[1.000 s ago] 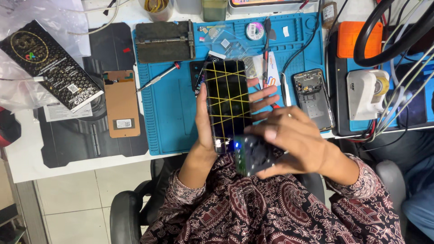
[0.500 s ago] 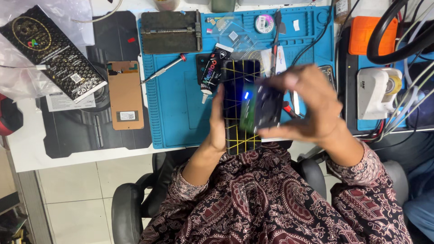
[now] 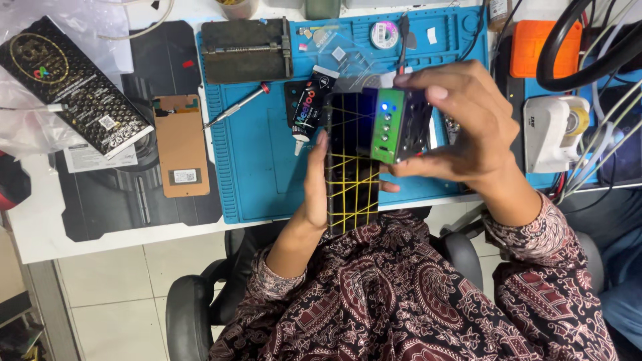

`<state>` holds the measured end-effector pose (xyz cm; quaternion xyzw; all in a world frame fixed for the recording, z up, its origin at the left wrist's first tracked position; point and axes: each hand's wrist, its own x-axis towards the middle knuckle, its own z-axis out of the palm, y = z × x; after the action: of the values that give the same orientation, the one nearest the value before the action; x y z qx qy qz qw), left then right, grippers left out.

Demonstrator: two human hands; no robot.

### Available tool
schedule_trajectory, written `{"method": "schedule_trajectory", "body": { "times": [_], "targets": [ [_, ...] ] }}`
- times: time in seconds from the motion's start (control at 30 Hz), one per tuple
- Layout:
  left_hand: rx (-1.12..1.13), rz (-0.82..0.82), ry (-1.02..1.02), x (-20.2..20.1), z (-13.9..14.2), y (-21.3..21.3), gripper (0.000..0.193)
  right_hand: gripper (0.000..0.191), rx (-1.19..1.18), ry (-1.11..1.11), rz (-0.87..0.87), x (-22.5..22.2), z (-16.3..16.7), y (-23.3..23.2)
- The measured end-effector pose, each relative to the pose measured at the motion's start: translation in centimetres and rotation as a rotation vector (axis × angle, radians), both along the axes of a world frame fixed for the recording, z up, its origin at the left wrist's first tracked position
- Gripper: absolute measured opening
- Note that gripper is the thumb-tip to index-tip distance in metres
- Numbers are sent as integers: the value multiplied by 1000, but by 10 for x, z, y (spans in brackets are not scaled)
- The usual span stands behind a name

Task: The person holds a small green circuit-board device with a glowing blue light against the back of a phone wrapped in yellow tape, moving it around the surface, then sets the device down and wipes the phone's screen with a tissue. The phone and a disassembled phone chassis rest on a blue repair mat.

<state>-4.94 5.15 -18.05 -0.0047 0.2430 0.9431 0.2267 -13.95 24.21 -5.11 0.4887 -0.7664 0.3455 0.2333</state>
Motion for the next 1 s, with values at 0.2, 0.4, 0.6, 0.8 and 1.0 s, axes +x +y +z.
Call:
{"method": "schedule_trajectory", "body": {
  "times": [0.2, 0.4, 0.6, 0.8, 1.0],
  "targets": [
    [65, 37, -37, -9, 13, -1, 71, 74, 72, -135, 93, 27, 1, 2],
    [69, -21, -8, -14, 29, 0, 76, 70, 77, -148, 118, 34, -2, 8],
    [0, 30, -18, -6, 6, 4, 71, 60, -22, -156, 92, 24, -2, 8],
    [-58, 27, -9, -8, 14, 2, 76, 51, -20, -179, 151, 29, -2, 4],
    [-8, -2, 10, -8, 32, 0, 84, 52, -19, -211, 153, 39, -13, 6]
  ]
}}
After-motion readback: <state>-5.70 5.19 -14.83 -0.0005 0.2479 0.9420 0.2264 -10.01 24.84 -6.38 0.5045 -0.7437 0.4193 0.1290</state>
